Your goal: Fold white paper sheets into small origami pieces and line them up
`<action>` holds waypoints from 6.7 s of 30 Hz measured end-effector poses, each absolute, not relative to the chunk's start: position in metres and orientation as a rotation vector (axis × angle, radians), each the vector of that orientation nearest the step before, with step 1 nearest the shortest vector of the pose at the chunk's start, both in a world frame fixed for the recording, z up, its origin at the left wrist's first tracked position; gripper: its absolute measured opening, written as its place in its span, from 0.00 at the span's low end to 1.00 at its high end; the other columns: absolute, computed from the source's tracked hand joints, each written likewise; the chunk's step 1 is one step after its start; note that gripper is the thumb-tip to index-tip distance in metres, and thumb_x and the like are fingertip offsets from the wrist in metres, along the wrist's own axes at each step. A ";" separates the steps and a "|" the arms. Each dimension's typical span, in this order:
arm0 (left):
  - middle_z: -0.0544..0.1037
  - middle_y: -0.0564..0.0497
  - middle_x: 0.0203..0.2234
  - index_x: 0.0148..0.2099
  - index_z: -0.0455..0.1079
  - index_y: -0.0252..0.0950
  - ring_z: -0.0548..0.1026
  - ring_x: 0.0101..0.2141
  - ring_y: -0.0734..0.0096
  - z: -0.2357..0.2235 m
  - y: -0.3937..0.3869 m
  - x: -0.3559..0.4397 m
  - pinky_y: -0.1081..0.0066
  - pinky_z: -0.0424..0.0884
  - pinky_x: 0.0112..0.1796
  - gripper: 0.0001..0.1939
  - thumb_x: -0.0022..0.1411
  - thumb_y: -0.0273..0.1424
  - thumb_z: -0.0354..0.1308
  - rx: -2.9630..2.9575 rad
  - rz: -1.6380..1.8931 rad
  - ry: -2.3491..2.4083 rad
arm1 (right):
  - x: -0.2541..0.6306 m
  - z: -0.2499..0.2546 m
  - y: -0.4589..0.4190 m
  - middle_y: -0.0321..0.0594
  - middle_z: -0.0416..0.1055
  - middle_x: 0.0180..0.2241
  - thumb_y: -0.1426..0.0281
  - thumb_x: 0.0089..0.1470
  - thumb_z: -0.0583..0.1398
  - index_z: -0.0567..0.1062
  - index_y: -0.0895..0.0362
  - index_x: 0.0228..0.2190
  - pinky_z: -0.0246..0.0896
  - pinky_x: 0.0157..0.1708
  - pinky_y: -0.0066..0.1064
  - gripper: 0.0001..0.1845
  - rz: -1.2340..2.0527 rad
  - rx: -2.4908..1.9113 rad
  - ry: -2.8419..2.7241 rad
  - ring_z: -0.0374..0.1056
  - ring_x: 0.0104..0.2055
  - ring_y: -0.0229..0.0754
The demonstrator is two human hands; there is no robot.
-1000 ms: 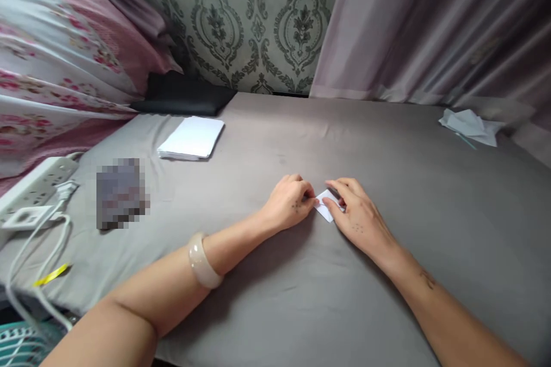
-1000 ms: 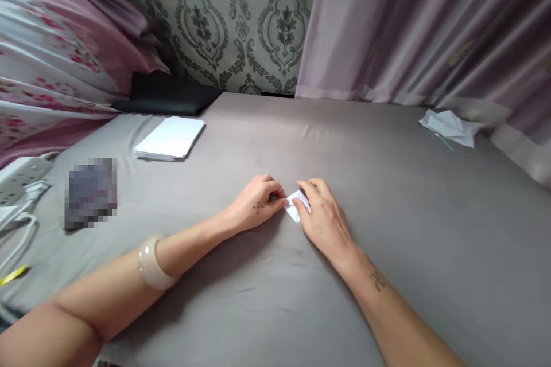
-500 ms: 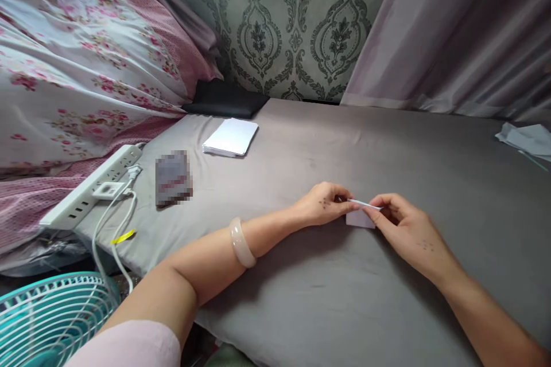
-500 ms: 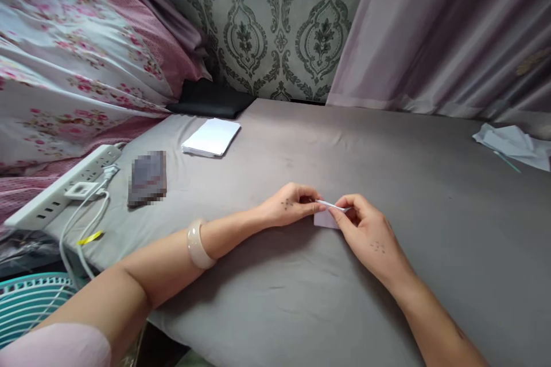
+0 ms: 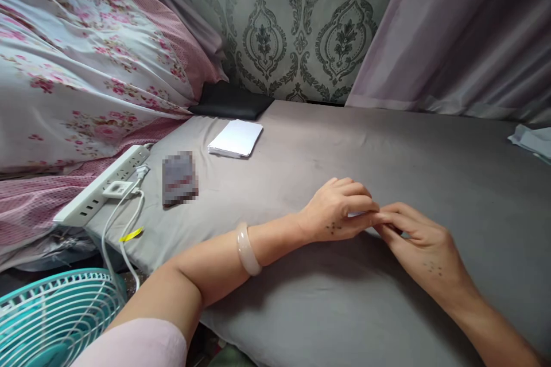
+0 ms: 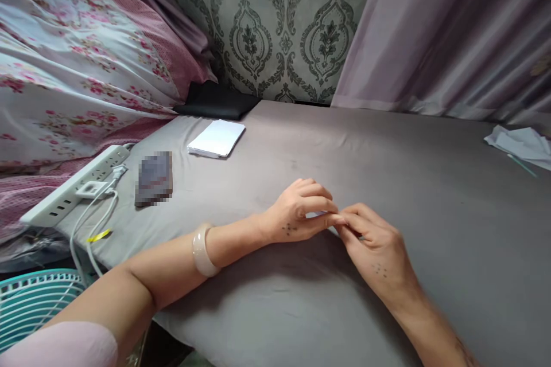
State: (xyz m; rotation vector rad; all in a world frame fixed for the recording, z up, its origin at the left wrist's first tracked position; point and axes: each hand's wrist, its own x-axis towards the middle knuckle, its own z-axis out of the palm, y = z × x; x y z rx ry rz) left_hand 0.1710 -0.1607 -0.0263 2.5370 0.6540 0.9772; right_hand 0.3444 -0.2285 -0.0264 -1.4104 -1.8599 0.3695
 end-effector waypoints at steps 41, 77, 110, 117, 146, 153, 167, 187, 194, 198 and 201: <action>0.75 0.48 0.37 0.37 0.74 0.37 0.71 0.38 0.66 -0.042 -0.159 0.156 0.67 0.68 0.38 0.11 0.66 0.33 0.52 2.489 0.600 1.100 | 0.352 -0.046 -0.224 0.38 0.72 0.38 0.65 0.59 0.57 0.78 0.53 0.37 0.63 0.32 0.30 0.10 0.292 -1.738 -1.869 0.70 0.32 0.37; 0.69 0.47 0.36 0.32 0.69 0.35 0.67 0.38 0.65 -0.058 -0.152 0.167 0.65 0.66 0.41 0.09 0.63 0.32 0.53 2.236 0.685 1.181 | 0.350 -0.039 -0.205 0.37 0.70 0.37 0.60 0.53 0.59 0.75 0.54 0.23 0.58 0.32 0.30 0.14 0.606 -1.979 -1.563 0.63 0.27 0.35; 0.70 0.41 0.38 0.41 0.70 0.29 0.67 0.39 0.64 -0.044 -0.168 0.149 0.70 0.71 0.36 0.12 0.68 0.25 0.45 3.000 0.204 0.877 | 0.349 -0.044 -0.229 0.39 0.73 0.45 0.78 0.57 0.49 0.72 0.53 0.50 0.63 0.23 0.31 0.23 -0.302 -1.760 -2.355 0.71 0.34 0.40; 0.70 0.39 0.37 0.36 0.71 0.29 0.67 0.38 0.62 -0.036 -0.172 0.155 0.68 0.70 0.35 0.12 0.65 0.22 0.46 2.991 0.131 0.897 | 0.343 -0.041 -0.232 0.41 0.73 0.44 0.81 0.54 0.50 0.71 0.57 0.51 0.64 0.26 0.34 0.24 -0.394 -1.770 -2.456 0.69 0.35 0.42; 0.74 0.42 0.37 0.42 0.65 0.32 0.73 0.39 0.59 -0.033 -0.157 0.202 0.63 0.71 0.38 0.16 0.65 0.41 0.48 2.355 0.306 1.454 | 0.342 -0.040 -0.232 0.46 0.74 0.43 0.60 0.64 0.45 0.73 0.60 0.46 0.66 0.32 0.38 0.23 -0.289 -1.661 -2.420 0.72 0.34 0.46; 0.73 0.44 0.38 0.41 0.66 0.33 0.71 0.41 0.61 -0.031 -0.154 0.200 0.63 0.69 0.42 0.12 0.63 0.38 0.52 2.204 0.366 1.396 | 0.348 -0.046 -0.226 0.42 0.72 0.46 0.60 0.63 0.49 0.76 0.53 0.42 0.63 0.27 0.34 0.19 -0.023 -1.740 -2.156 0.71 0.29 0.41; 0.67 0.56 0.23 0.37 0.69 0.36 0.63 0.23 0.78 -0.026 -0.155 0.196 0.75 0.60 0.25 0.20 0.56 0.49 0.59 1.484 0.651 1.107 | 0.362 -0.043 -0.207 0.33 0.68 0.20 0.52 0.42 0.66 0.75 0.55 0.39 0.57 0.19 0.26 0.25 0.959 -1.713 -1.036 0.61 0.20 0.35; 0.75 0.52 0.18 0.29 0.76 0.30 0.71 0.21 0.79 -0.026 -0.157 0.196 0.76 0.67 0.27 0.15 0.45 0.38 0.70 0.877 0.815 0.880 | 0.353 -0.024 -0.213 0.38 0.73 0.27 0.54 0.48 0.64 0.75 0.57 0.30 0.57 0.21 0.26 0.18 0.915 -1.496 -0.921 0.64 0.24 0.34; 0.79 0.50 0.23 0.31 0.76 0.31 0.75 0.24 0.76 -0.023 -0.164 0.199 0.74 0.72 0.32 0.14 0.47 0.36 0.71 0.909 0.796 0.832 | 0.346 -0.020 -0.219 0.37 0.72 0.29 0.59 0.50 0.64 0.73 0.56 0.30 0.60 0.32 0.30 0.13 0.895 -1.480 -1.096 0.66 0.31 0.37; 0.79 0.51 0.23 0.32 0.76 0.31 0.75 0.24 0.76 -0.021 -0.166 0.199 0.74 0.72 0.32 0.13 0.49 0.36 0.70 1.004 0.812 0.850 | 0.347 -0.020 -0.220 0.36 0.71 0.29 0.59 0.49 0.64 0.73 0.56 0.30 0.59 0.35 0.31 0.13 0.934 -1.487 -1.066 0.66 0.32 0.37; 0.79 0.51 0.23 0.33 0.76 0.31 0.74 0.24 0.76 -0.020 -0.167 0.199 0.74 0.72 0.32 0.14 0.50 0.36 0.69 1.068 0.809 0.849 | 0.349 -0.019 -0.220 0.37 0.73 0.32 0.59 0.47 0.65 0.74 0.56 0.31 0.61 0.37 0.31 0.14 1.043 -1.435 -1.009 0.67 0.35 0.38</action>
